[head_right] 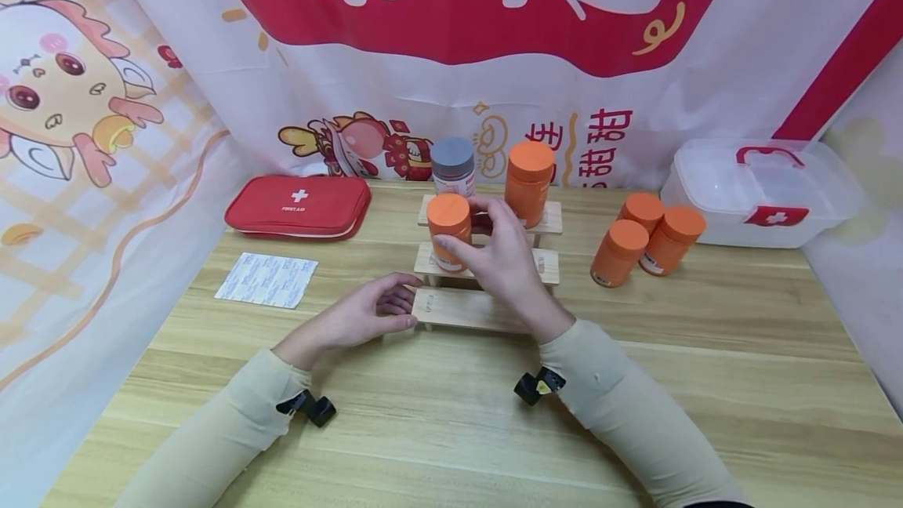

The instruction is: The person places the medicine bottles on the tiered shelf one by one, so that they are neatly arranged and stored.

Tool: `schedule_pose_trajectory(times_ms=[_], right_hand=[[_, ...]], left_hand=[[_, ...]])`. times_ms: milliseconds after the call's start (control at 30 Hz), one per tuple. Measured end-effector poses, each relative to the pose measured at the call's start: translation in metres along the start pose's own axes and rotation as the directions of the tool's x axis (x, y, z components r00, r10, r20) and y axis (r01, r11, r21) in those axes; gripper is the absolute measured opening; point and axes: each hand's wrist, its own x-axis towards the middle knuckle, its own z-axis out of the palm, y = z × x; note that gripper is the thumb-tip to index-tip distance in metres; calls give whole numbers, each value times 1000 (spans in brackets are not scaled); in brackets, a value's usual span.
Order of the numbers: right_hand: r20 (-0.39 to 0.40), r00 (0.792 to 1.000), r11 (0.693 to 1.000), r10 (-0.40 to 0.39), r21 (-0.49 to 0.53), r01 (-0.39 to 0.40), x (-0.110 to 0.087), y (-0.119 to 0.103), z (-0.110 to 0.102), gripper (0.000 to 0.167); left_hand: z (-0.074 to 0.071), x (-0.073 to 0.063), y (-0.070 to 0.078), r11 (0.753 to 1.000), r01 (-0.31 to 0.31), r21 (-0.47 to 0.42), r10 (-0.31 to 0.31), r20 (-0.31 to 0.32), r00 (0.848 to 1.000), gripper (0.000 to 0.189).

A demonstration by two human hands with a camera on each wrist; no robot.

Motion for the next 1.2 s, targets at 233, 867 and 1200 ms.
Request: schedule_pose_trajectory(times_ms=[233,867,1200], right_hand=[[-5,1000,1000,1,7,-1,-1,0,1,65],[22,1000,999,-13,-30,14,-16,-4,-18,63],[-4,997,995,-76,-65,75,-34,-1,-51,53]], left_hand=[[0,1,-2,1000,0,7,0,0,1000,59],[1,1,-2,1000,-1,3,1,-7,1000,59],[0,3,-5,1000,-12,-1,12,-4,1000,59]])
